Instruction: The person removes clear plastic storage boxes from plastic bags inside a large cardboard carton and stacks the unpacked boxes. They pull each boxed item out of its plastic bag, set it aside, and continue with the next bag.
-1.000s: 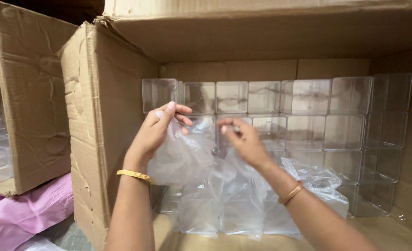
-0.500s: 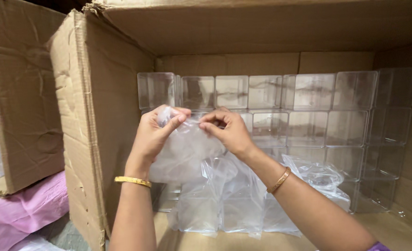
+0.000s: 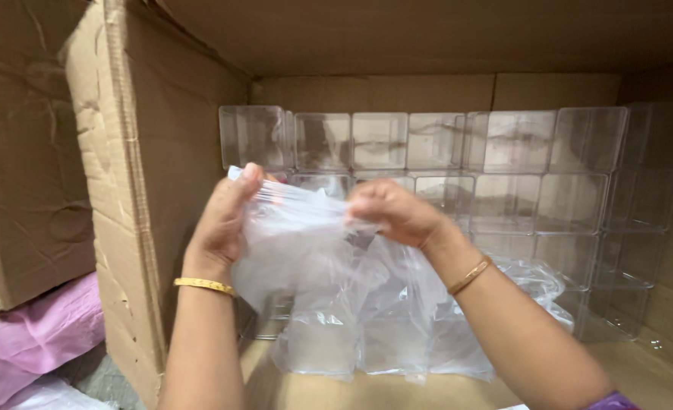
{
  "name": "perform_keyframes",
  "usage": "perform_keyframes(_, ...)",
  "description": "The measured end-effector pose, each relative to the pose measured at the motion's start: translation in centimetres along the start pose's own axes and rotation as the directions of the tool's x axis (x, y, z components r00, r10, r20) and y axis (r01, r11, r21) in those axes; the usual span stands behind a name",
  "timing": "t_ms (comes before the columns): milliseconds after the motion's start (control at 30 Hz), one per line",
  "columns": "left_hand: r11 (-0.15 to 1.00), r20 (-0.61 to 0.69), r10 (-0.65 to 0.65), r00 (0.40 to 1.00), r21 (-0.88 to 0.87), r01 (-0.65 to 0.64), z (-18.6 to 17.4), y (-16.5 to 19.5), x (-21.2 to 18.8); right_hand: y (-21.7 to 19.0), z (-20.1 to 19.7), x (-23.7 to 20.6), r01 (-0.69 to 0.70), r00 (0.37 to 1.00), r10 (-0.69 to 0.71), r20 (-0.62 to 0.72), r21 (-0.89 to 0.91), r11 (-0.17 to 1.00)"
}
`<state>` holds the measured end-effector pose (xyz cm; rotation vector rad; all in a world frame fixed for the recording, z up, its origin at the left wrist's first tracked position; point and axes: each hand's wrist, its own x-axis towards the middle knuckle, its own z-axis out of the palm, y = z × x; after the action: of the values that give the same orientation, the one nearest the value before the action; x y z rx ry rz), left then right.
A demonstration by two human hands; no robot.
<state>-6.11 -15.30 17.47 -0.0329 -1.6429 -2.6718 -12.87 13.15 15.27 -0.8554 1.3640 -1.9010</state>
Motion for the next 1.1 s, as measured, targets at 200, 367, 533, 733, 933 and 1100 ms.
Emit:
perform_keyframes(200, 0.854, -0.109, 0.156, 0.982, 0.514, -0.079, -2.3, 0.2, 2.9, -2.8, -3.0, 4.1, 0.303, 0.941, -0.239, -0.238, 0.285, 0.909)
perform_keyframes(367, 0.207, -0.263, 0.578, 0.772, 0.963, 0.173, -2.4, 0.0, 7.3, -1.1, -3.5, 14.8, -0.064, 0.863, -0.237, -0.446, -0.563, 0.824)
perform_keyframes(533, 0.317, -0.494, 0.406, 0.769, 0.865, 0.389, -1.9, -0.2, 10.2, 0.8, -5.2, 19.1, -0.117, 0.829, -0.467, -0.307, -0.912, 0.393)
perform_keyframes(733, 0.563, -0.513, 0.377, 0.771, 0.788, 0.248, -0.2, 2.1, 10.5, -1.5, -2.5, 16.2, -0.307, 0.834, -0.209, -0.510, -0.744, 0.594)
perform_keyframes(933, 0.813, -0.228, 0.397, 0.889, 0.538, -0.225, 0.9, -0.8, 7.4, -2.0, -1.9, 7.4, 0.047, 0.760, -0.380, -0.526, -0.540, 0.841)
perform_keyframes(1100, 0.971, -0.166, 0.234, 0.958, 0.090, -0.222, -0.2, -8.4, 7.8, 1.6, -5.1, 5.2, 0.065, 0.735, -0.155, -0.660, -0.159, 0.985)
